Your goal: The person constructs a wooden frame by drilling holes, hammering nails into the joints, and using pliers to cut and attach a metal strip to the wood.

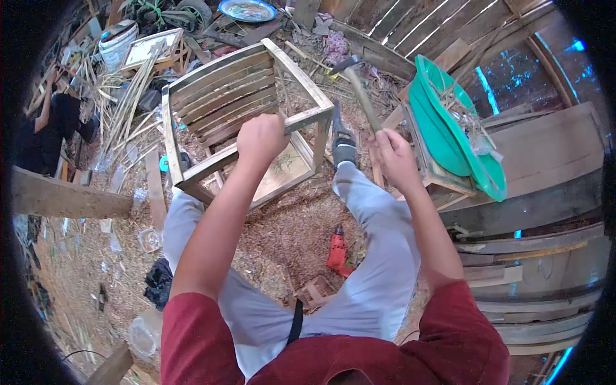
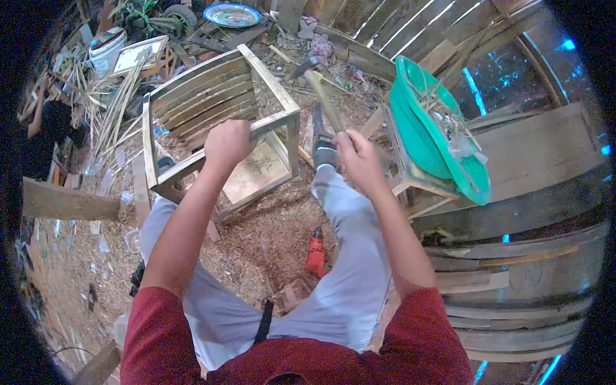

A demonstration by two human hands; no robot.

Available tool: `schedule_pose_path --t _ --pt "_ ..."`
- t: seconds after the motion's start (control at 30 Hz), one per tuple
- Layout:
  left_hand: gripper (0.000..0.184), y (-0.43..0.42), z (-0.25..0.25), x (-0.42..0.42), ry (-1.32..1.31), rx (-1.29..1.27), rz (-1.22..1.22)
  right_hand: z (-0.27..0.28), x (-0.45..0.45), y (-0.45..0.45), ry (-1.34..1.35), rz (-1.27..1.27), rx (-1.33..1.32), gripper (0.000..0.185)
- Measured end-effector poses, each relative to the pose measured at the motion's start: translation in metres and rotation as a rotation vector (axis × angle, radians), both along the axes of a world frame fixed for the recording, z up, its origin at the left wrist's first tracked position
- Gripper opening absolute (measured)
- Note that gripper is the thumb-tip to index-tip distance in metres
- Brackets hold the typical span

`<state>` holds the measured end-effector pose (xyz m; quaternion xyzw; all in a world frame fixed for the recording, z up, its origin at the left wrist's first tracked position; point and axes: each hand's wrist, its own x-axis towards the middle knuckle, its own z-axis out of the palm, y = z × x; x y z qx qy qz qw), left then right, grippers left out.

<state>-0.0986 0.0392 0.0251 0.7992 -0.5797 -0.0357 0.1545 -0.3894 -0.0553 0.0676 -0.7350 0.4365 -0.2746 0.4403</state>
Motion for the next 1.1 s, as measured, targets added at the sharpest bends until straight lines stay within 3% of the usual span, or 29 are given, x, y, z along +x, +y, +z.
schedule_pose_path --t 0.07,0.2,0.4,0.6,0.7,0.8,0.93,1.1 --pt "0.032 -0.008 0.003 0.001 0.02 0.092 0.011 0.007 -0.016 -0.001 0.132 0.058 -0.308 0.026" --pt "0.031 -0.01 0.007 0.0 0.051 0.063 0.023 0.04 -0.028 -0.013 0.473 0.203 -0.274 0.036" --pt "0.023 -0.008 -0.002 0.0 0.027 0.024 0.002 0.053 -0.015 -0.044 0.644 0.309 -0.436 0.039" --pt "0.018 -0.006 -0.007 0.003 0.042 0.011 -0.006 0.06 -0.011 -0.042 0.569 0.27 -0.36 0.043" --pt "0.023 -0.004 -0.007 0.001 0.068 0.019 -0.003 0.049 -0.015 -0.041 0.732 0.272 -0.336 0.044" --pt "0.027 -0.001 0.005 0.003 0.117 0.078 0.005 -0.011 -0.036 -0.046 0.289 0.125 -0.142 0.049" --pt "0.03 0.007 0.01 0.003 0.194 0.132 0.004 -0.019 0.003 -0.021 -0.07 -0.085 0.429 0.052" --pt "0.032 0.017 0.01 0.006 0.184 0.115 -0.004 -0.08 0.068 -0.029 -0.261 -0.181 0.249 0.047"
